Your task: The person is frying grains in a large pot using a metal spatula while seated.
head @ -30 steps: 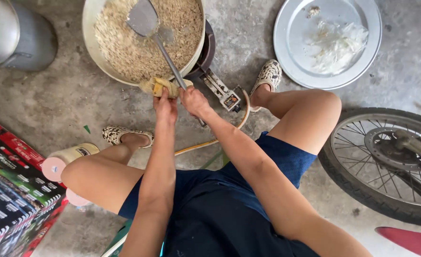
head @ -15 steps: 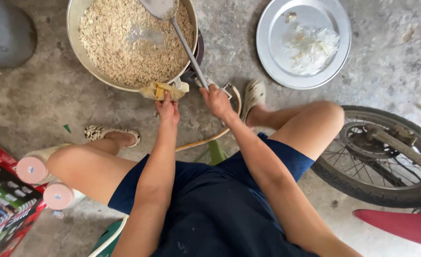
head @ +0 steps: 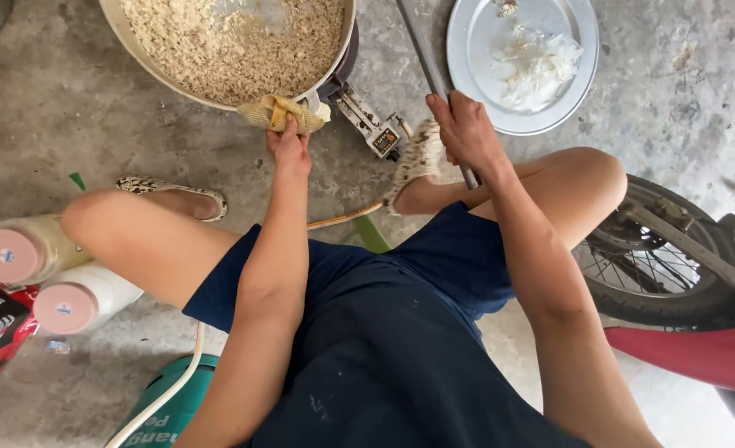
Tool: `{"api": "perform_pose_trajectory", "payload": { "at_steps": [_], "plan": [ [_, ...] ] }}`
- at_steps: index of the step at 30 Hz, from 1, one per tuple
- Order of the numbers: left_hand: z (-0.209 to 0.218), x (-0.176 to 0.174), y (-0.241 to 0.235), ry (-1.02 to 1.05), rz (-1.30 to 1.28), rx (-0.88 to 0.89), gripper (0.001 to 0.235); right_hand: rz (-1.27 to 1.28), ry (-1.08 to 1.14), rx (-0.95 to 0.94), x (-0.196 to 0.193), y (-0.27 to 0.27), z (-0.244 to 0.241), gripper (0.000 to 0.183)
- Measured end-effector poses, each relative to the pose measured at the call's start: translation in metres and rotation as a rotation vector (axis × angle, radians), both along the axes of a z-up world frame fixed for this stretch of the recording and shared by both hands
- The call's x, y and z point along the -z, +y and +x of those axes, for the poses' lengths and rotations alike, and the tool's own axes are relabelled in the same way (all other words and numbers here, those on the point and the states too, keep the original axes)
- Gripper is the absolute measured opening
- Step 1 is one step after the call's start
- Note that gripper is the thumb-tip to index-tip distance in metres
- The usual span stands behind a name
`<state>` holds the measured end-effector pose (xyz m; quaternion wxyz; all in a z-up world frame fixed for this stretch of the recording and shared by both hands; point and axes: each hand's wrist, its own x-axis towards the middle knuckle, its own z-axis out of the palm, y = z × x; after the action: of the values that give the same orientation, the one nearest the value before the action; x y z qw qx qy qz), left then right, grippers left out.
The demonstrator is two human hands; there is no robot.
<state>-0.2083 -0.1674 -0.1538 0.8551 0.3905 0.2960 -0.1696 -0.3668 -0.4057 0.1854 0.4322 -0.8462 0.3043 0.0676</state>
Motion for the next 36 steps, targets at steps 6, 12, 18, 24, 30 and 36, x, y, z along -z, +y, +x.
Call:
{"api": "perform_pose_trajectory", "payload": {
  "at_steps": [6, 12, 18, 24, 30, 36],
  "plan": [
    [0.004, 0.006, 0.005, 0.003, -0.024, -0.027, 0.038, 0.053, -0.013, -0.014, -0.011, 0.017, -0.017, 0.050],
    [0.012, 0.003, 0.017, -0.070, -0.021, -0.019, 0.036, 0.038, -0.024, -0.092, -0.012, 0.028, -0.013, 0.052],
    [0.019, 0.003, 0.023, -0.141, -0.053, -0.041, 0.037, 0.073, -0.054, -0.152, -0.005, 0.025, -0.004, 0.051],
    [0.007, 0.034, 0.045, -0.114, -0.006, 0.009, 0.053, 0.064, -0.033, -0.160, -0.008, 0.006, 0.002, 0.049],
    [0.069, -0.018, 0.064, -0.023, 0.033, 0.000, 0.042, 0.096, -0.032, -0.095, -0.016, 0.002, -0.019, 0.048],
    [0.145, 0.028, 0.082, -0.109, -0.003, -0.068, 0.045, 0.102, 0.025, -0.057, -0.033, -0.006, -0.031, 0.050]
  ]
}}
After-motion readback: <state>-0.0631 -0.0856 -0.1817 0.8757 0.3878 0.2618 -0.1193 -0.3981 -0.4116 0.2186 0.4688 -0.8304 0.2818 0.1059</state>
